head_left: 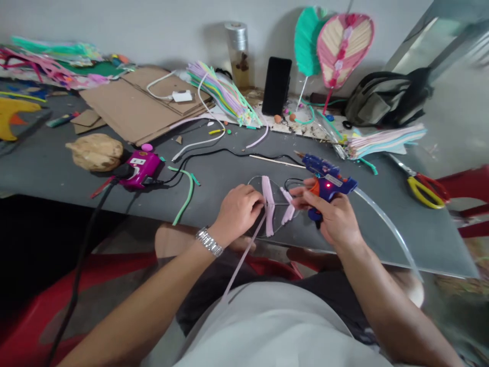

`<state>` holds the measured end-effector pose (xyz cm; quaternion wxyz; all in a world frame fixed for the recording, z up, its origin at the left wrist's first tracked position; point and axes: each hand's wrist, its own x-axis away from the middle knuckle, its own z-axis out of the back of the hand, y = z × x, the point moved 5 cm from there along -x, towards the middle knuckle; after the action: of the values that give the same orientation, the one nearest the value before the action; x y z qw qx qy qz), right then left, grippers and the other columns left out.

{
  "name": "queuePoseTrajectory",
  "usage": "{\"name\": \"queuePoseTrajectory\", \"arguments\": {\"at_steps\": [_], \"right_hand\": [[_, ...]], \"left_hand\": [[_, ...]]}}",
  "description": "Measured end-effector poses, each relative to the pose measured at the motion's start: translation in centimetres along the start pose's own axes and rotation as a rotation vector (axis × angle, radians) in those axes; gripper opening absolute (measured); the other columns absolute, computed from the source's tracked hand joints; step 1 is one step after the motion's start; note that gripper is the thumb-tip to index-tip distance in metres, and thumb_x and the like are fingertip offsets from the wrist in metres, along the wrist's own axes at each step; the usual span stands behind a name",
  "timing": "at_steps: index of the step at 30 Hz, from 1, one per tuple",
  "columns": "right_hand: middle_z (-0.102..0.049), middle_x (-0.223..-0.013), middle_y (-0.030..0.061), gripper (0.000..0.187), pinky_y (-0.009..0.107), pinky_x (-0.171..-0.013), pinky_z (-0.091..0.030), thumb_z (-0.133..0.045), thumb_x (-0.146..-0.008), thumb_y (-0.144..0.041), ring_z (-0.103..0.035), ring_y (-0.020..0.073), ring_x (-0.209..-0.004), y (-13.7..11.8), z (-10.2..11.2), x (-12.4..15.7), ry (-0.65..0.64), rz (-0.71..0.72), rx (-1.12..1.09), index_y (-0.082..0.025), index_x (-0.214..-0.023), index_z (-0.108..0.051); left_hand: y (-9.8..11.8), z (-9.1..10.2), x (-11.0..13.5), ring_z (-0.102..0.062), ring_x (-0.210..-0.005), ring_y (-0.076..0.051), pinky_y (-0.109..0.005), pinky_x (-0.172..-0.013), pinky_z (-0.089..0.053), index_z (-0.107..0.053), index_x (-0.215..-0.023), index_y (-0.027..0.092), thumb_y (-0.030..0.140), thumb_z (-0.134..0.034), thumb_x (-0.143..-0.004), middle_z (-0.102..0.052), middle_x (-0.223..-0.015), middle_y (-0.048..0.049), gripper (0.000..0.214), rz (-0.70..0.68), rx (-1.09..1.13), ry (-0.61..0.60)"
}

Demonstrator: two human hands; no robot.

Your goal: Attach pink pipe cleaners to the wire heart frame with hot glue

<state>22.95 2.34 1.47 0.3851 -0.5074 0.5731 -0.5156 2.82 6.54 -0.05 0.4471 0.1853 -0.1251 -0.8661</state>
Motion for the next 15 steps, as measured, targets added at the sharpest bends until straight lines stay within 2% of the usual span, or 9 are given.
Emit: {"name": "queuePoseTrajectory", "arguments": {"at_steps": [2,5,7,9,12,15], "right_hand": [[-0.073,-0.073,-0.0002,0.033,0.025,-0.055,-0.052,-0.080,-0.080,-0.037,-0.063,0.0111,-0.053,-1.7,2.7,-0.1,0.088,0.097,0.130,-0.018,-0.105,-0.068],[-0.064,-0.059,-0.0041,0.033,0.020,-0.045,-0.043,-0.082,-0.077,-0.037,-0.054,0.0080,-0.044,-3.3,7.8,-0.3,0.239,0.172,0.301,-0.016,-0.100,-0.070],[-0.064,-0.057,-0.0045,0.035,0.019,-0.043,-0.042,-0.085,-0.071,-0.036,-0.052,0.0076,-0.042,-3.3,11.1,-0.2,0.339,0.141,0.273,-0.016,-0.096,-0.070],[-0.063,-0.057,-0.0042,0.035,0.020,-0.042,-0.043,-0.087,-0.065,-0.035,-0.053,0.0083,-0.042,-2.6,13.6,0.1,0.404,0.068,0.142,-0.017,-0.088,-0.067],[-0.064,-0.058,-0.0017,0.033,0.021,-0.041,-0.046,-0.085,-0.064,-0.038,-0.055,0.0101,-0.044,-1.4,15.4,0.6,0.447,-0.031,0.028,-0.018,-0.075,-0.062],[-0.065,-0.061,0.0013,0.027,0.021,-0.042,-0.048,-0.079,-0.070,-0.037,-0.058,0.0113,-0.047,-0.6,16.1,0.9,0.469,-0.129,-0.007,-0.017,-0.072,-0.061]], "left_hand": [[-0.1,0.1,0.2,-0.061,-0.090,-0.026,-0.037,-0.080,-0.046,-0.070,-0.087,0.020,0.017,-0.061,-0.091,-0.070,-0.090,-0.0073,0.010,-0.021,-0.037,0.007],[-0.4,0.6,0.4,-0.060,-0.089,-0.027,-0.038,-0.076,-0.043,-0.067,-0.085,0.020,0.017,-0.058,-0.092,-0.070,-0.090,-0.0076,0.011,-0.024,-0.092,0.029],[-0.5,1.1,0.4,-0.061,-0.089,-0.028,-0.038,-0.075,-0.041,-0.065,-0.085,0.021,0.017,-0.056,-0.092,-0.070,-0.088,-0.0072,0.012,-0.019,-0.114,0.061],[-0.5,1.7,0.4,-0.062,-0.087,-0.028,-0.038,-0.074,-0.041,-0.064,-0.084,0.022,0.019,-0.054,-0.092,-0.071,-0.086,-0.0069,0.013,-0.013,-0.111,0.081],[-0.3,2.6,0.5,-0.062,-0.086,-0.028,-0.038,-0.075,-0.043,-0.063,-0.083,0.022,0.021,-0.053,-0.092,-0.071,-0.086,-0.0072,0.013,-0.023,-0.068,0.089],[0.2,3.8,0.5,-0.062,-0.087,-0.028,-0.039,-0.079,-0.046,-0.062,-0.085,0.021,0.023,-0.050,-0.092,-0.072,-0.088,-0.0079,0.014,-0.053,-0.039,0.110]]}}
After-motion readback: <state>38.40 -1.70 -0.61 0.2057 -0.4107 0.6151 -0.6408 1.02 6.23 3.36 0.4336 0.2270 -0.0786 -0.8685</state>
